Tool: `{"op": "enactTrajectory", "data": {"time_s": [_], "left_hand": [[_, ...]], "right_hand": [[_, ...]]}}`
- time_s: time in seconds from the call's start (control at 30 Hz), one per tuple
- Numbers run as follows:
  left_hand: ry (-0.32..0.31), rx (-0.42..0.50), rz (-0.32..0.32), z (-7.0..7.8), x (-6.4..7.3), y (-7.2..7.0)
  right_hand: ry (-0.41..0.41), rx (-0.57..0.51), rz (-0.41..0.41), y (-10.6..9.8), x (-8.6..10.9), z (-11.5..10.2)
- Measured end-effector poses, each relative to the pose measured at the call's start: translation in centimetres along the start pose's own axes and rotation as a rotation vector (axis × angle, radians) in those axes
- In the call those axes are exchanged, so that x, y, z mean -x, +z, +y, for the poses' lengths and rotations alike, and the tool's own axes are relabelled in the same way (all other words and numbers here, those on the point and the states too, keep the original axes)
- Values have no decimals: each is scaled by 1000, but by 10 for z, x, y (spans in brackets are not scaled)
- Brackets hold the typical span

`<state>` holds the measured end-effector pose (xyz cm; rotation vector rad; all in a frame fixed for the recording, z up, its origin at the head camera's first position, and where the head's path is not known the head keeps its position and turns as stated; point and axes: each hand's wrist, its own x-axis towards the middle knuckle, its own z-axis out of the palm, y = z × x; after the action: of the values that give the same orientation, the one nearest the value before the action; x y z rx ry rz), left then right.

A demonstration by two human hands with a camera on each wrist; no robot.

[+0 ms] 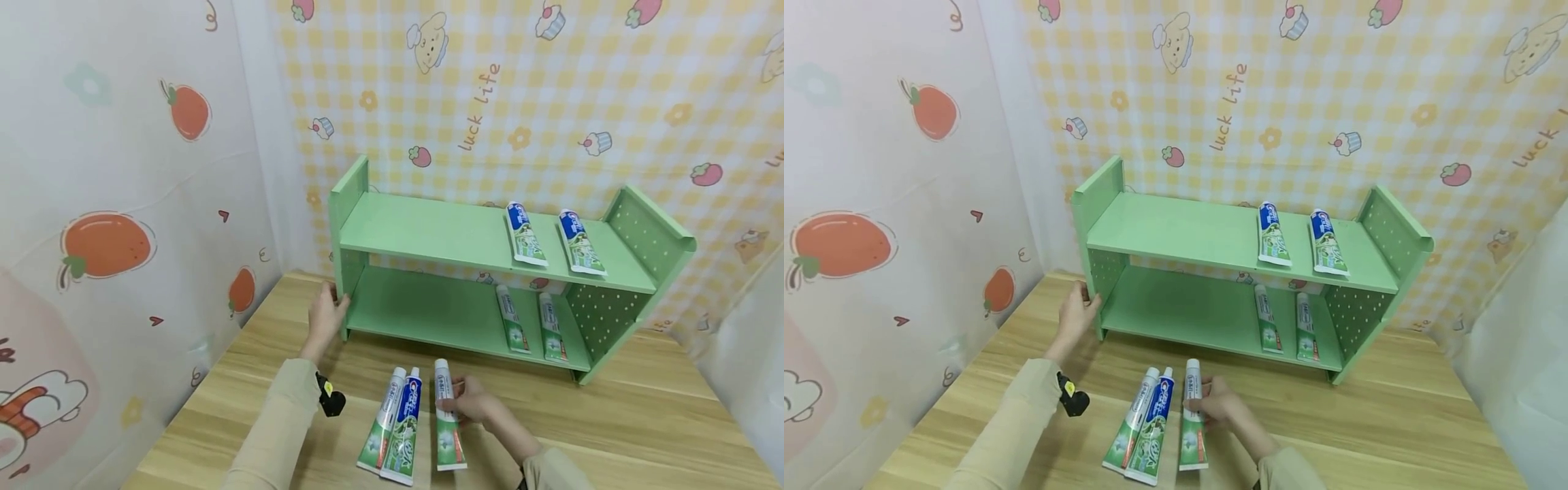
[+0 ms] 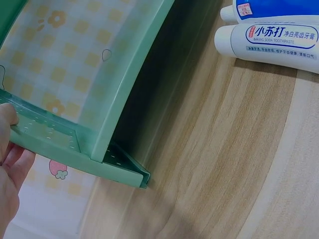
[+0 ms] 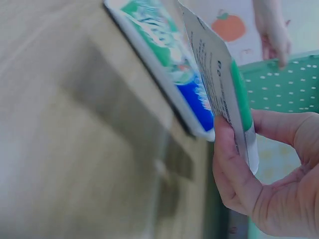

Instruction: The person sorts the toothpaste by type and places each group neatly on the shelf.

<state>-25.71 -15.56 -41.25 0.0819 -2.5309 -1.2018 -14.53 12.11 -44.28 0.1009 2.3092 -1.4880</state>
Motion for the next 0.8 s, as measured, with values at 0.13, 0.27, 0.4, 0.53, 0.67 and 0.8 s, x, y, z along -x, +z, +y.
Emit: {"op": "enactTrajectory", "data": {"time_s": [0.13,0.27,0.4,0.53,0.67,0.8], "left_hand": [[16,-3,15,2,-2,-3],[19,-3,13,2,-2,-6],[22,-3,17,1,-2,-6],[31,-8,19,-1,-1,-4],[30,-12,20,-2,1,-1],[29,-22,32,-1,2,0]], "right_hand": [[-3,1,33,-13,-3,-15],[-13,-10,15,-28,-7,-28],[-25,-31,-30,-43,-15,-39],[-24,-34,-26,-55,-27,-50],[-7,-21,-2,-61,-40,-55],[9,-47,7,-64,-54,-58]]}}
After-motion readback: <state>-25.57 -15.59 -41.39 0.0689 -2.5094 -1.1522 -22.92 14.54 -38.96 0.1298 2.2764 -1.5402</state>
